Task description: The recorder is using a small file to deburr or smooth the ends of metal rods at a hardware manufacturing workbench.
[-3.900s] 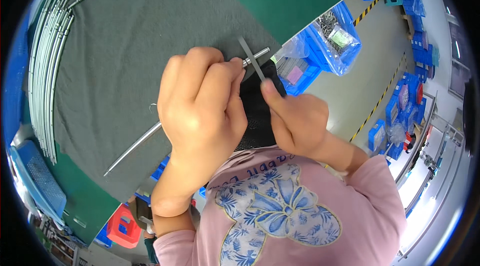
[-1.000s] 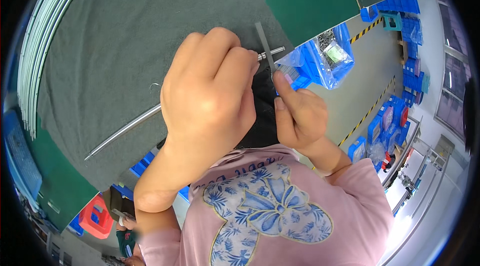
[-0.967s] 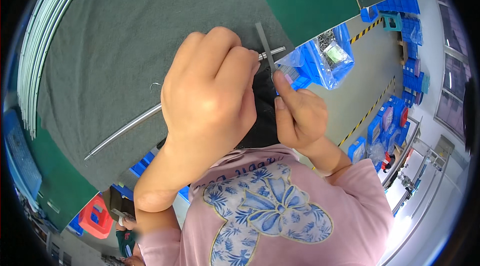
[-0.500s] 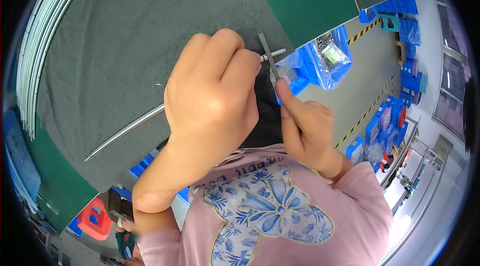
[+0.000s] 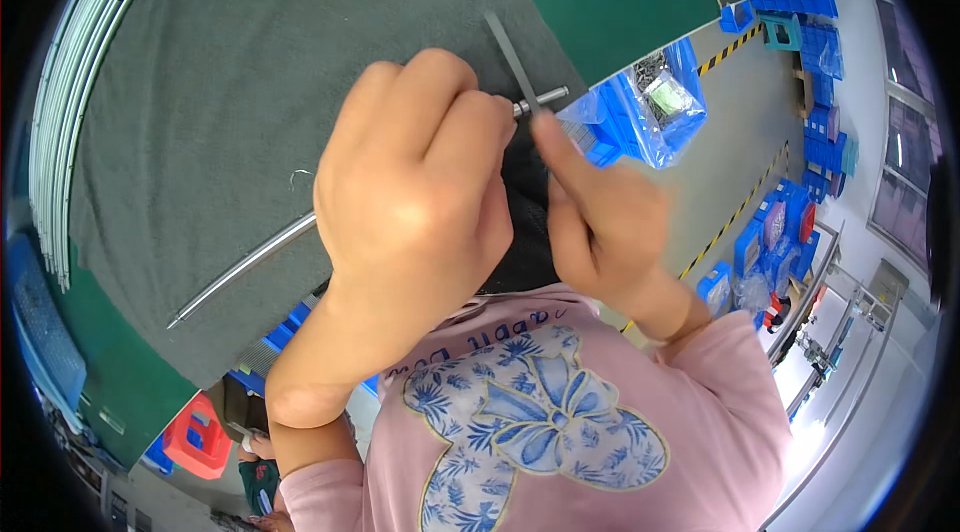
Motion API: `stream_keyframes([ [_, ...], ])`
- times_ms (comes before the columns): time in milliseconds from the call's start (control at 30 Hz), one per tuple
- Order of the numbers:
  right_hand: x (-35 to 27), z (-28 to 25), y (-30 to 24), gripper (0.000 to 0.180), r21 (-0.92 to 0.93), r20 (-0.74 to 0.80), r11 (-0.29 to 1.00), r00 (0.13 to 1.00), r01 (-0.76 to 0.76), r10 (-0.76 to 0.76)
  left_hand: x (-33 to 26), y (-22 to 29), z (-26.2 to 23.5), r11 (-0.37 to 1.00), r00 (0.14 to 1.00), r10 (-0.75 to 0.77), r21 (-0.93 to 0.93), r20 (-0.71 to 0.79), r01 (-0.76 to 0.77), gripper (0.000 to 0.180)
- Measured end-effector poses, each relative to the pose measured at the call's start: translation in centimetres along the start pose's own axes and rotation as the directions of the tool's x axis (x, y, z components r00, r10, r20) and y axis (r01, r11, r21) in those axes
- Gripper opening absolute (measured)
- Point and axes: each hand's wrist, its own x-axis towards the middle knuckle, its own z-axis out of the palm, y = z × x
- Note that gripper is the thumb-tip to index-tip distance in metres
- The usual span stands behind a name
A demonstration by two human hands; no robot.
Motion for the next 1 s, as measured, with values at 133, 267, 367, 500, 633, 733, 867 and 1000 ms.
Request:
stream_keyframes([
  [133,-1.6,0.6,0.6,0.048,0.029,-0.046,0.997,0.997,-0.067,0.068,0.1,0.0,0.1,1.000,0.999,-0.010,-0.006,0.039,0.010,0.019],
  [267,-0.1,1.1,0.6,0.052,0.054,-0.151,0.998,0.988,0.037,-0.029,-0.1,-0.1,-0.2,1.000,0.999,0.003,0.012,0.053,-0.004,0.027],
  [367,-2.1,0.1,-0.3,0.049,-0.037,-0.013,0.997,0.998,-0.070,0.069,-0.3,0.1,0.0,1.000,0.997,-0.020,0.009,0.072,0.019,0.027],
  [500,0.4,1.4,0.6,0.052,-0.065,-0.120,0.996,0.991,0.053,-0.061,-0.2,0.0,-0.1,0.999,0.999,0.016,0.033,0.036,-0.017,0.027],
  [633,-2.9,2.0,0.8,0.051,-0.046,-0.103,0.999,0.995,-0.010,0.005,-0.1,-0.2,-0.2,1.000,0.997,0.012,0.026,0.071,-0.014,0.024],
  [733,-1.8,2.6,0.8,0.050,-0.041,-0.148,0.999,0.989,0.022,-0.027,0.1,-0.3,-0.1,0.999,0.997,0.033,0.040,0.064,-0.036,0.024],
  [867,-2.6,2.5,0.6,0.046,0.040,-0.119,0.998,0.992,-0.040,0.044,-0.1,-0.3,-0.2,0.997,0.995,0.052,0.044,0.081,-0.056,0.022],
  [1000,-1.7,2.1,0.8,0.043,0.051,-0.141,0.999,0.990,-0.004,0.012,0.0,-0.2,-0.3,0.994,0.995,0.063,0.080,0.074,-0.069,0.019],
])
